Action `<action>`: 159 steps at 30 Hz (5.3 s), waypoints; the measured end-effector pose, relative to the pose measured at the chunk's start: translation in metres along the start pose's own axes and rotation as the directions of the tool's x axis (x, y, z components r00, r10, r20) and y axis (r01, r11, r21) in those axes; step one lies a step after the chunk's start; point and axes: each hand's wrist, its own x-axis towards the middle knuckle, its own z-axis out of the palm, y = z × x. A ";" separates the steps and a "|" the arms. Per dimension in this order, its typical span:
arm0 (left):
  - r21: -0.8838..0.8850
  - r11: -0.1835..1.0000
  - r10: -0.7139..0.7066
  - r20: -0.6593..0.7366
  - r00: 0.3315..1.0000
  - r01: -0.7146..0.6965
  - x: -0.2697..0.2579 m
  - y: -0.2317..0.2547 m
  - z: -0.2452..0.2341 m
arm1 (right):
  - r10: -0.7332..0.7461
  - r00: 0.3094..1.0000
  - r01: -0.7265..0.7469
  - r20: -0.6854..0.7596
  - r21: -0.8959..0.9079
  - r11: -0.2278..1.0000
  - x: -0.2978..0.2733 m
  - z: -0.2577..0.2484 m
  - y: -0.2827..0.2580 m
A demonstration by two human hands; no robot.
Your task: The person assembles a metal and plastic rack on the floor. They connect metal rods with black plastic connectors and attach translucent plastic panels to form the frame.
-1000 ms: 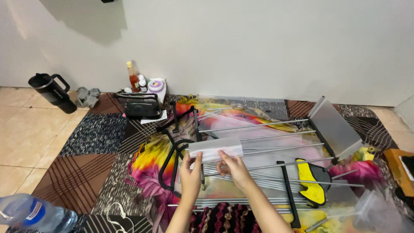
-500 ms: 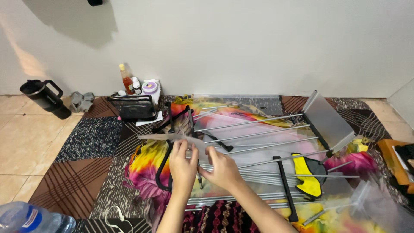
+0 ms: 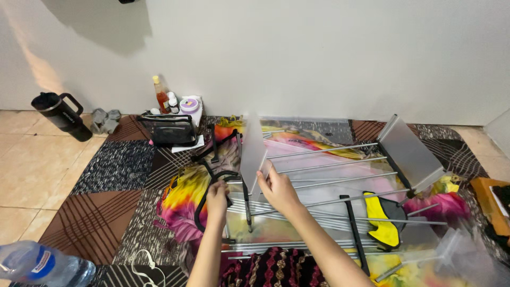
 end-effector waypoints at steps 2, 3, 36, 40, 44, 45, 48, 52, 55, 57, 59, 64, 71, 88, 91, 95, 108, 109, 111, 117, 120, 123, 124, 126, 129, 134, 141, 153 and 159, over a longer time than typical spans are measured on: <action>-0.055 0.998 -0.018 0.142 0.990 0.026 0.008 -0.029 -0.003 | -0.040 0.999 0.040 -0.008 -0.024 0.999 0.002 0.007 0.003; -0.081 0.996 -0.024 0.215 0.976 0.042 0.010 -0.039 -0.003 | -0.059 0.998 0.058 -0.013 -0.036 0.998 0.003 0.011 0.005; -0.212 0.977 0.030 0.195 0.980 0.013 -0.078 -0.019 -0.005 | -0.183 0.959 0.212 0.217 -0.118 0.970 0.002 0.030 0.012; -0.247 0.969 0.054 0.167 0.984 -0.011 -0.084 -0.017 -0.003 | -0.341 0.919 0.366 0.198 -0.104 0.925 -0.002 0.028 0.010; -0.285 0.958 0.064 0.174 0.983 -0.012 -0.088 -0.015 0.002 | -0.193 0.942 0.221 0.274 -0.075 0.972 -0.002 0.027 0.002; -0.296 0.955 0.087 0.183 0.979 -0.029 -0.090 -0.015 0.004 | -0.099 0.942 0.122 0.320 -0.052 0.991 0.000 0.027 0.001; 0.199 0.917 0.326 0.127 0.937 -0.346 -0.097 -0.014 0.013 | -0.072 0.919 0.093 0.387 -0.037 0.995 0.008 0.024 0.000; 0.306 0.885 0.326 0.129 0.936 -0.350 -0.090 -0.006 0.014 | -0.110 0.910 0.127 0.400 -0.015 0.992 0.020 0.023 0.007; 0.351 0.866 0.331 0.129 0.935 -0.355 -0.071 -0.008 0.012 | -0.152 0.906 0.146 0.394 0.045 0.988 0.030 0.026 0.017; 0.376 0.860 0.334 0.096 0.938 -0.345 -0.055 -0.017 0.009 | -0.259 0.902 0.227 0.346 0.130 0.965 0.037 0.029 0.021; 0.241 0.926 0.265 0.134 0.955 -0.291 -0.036 -0.032 0.008 | -0.248 0.920 0.264 0.303 -0.012 0.965 0.040 0.035 0.023; -0.340 0.940 0.111 0.209 0.972 -0.034 -0.002 -0.069 -0.004 | -0.208 0.960 0.248 0.186 -0.228 0.942 0.029 0.052 0.020; -0.181 0.978 -0.073 0.187 0.980 0.107 0.009 -0.087 0.003 | -0.201 0.973 0.226 0.109 -0.317 0.921 0.009 0.076 0.027; -0.024 1.000 0.019 0.064 0.998 -0.017 -0.031 -0.153 0.026 | -0.079 0.992 0.106 0.100 -0.306 0.946 -0.039 0.098 0.057; 0.211 0.950 0.238 -0.014 0.971 -0.230 -0.037 -0.155 0.022 | -0.084 0.988 0.116 0.130 -0.267 0.957 -0.040 0.095 0.058; 0.423 0.864 0.338 -0.084 0.937 -0.273 -0.035 -0.157 0.018 | -0.013 0.989 0.054 0.149 -0.275 0.960 -0.041 0.105 0.068; 0.481 0.876 -0.011 0.046 0.999 -0.013 -0.039 -0.184 0.000 | 0.195 0.734 -0.006 0.651 -0.280 0.960 -0.049 0.098 0.128; 0.483 0.874 0.020 0.070 0.997 -0.052 -0.044 -0.185 0.000 | 0.129 0.672 0.045 0.730 -0.214 0.976 -0.040 0.082 0.142; 0.486 0.865 0.075 0.120 0.990 -0.125 -0.058 -0.191 -0.004 | 0.088 0.669 0.036 0.738 -0.150 0.988 -0.022 0.052 0.169; 0.456 0.886 0.011 0.154 0.988 -0.081 -0.072 -0.196 -0.010 | 0.277 0.960 -0.261 0.046 -0.217 0.941 0.081 0.055 0.208; 0.409 0.911 -0.047 0.224 0.973 -0.050 -0.074 -0.175 -0.017 | 0.135 0.990 -0.121 0.029 -0.284 0.951 0.118 0.088 0.209; 0.299 0.938 0.090 0.275 0.957 -0.174 -0.070 -0.129 -0.025 | 0.128 0.989 -0.099 0.077 -0.300 0.949 0.151 0.120 0.219; 0.321 0.931 0.112 0.206 0.972 -0.175 -0.067 -0.108 -0.027 | 0.057 0.996 -0.034 0.075 -0.278 0.960 0.161 0.128 0.225; 0.366 0.916 0.152 0.066 0.986 -0.166 -0.049 -0.064 -0.027 | -0.079 0.994 0.094 0.073 -0.236 0.967 0.171 0.140 0.239; 0.281 0.916 0.260 0.126 0.957 -0.286 -0.013 -0.006 -0.010 | -0.009 0.986 0.034 0.169 -0.144 0.989 0.172 0.147 0.249; 0.294 0.777 0.522 0.193 0.831 -0.556 0.045 0.039 0.035 | 0.053 0.958 -0.082 0.282 0.093 0.992 0.155 0.128 0.225; 0.377 0.858 0.236 0.313 0.920 -0.348 0.047 0.083 0.055 | -0.056 0.977 0.031 0.207 0.121 0.992 0.163 0.069 0.164; 0.716 0.490 0.596 0.141 0.790 -0.498 0.029 0.142 0.021 | -0.193 0.981 0.190 0.023 0.099 0.977 0.185 0.091 0.117; 0.715 0.561 0.602 -0.006 0.798 -0.417 0.027 0.137 0.014 | -0.158 0.987 0.163 -0.039 0.254 0.953 0.201 0.132 0.157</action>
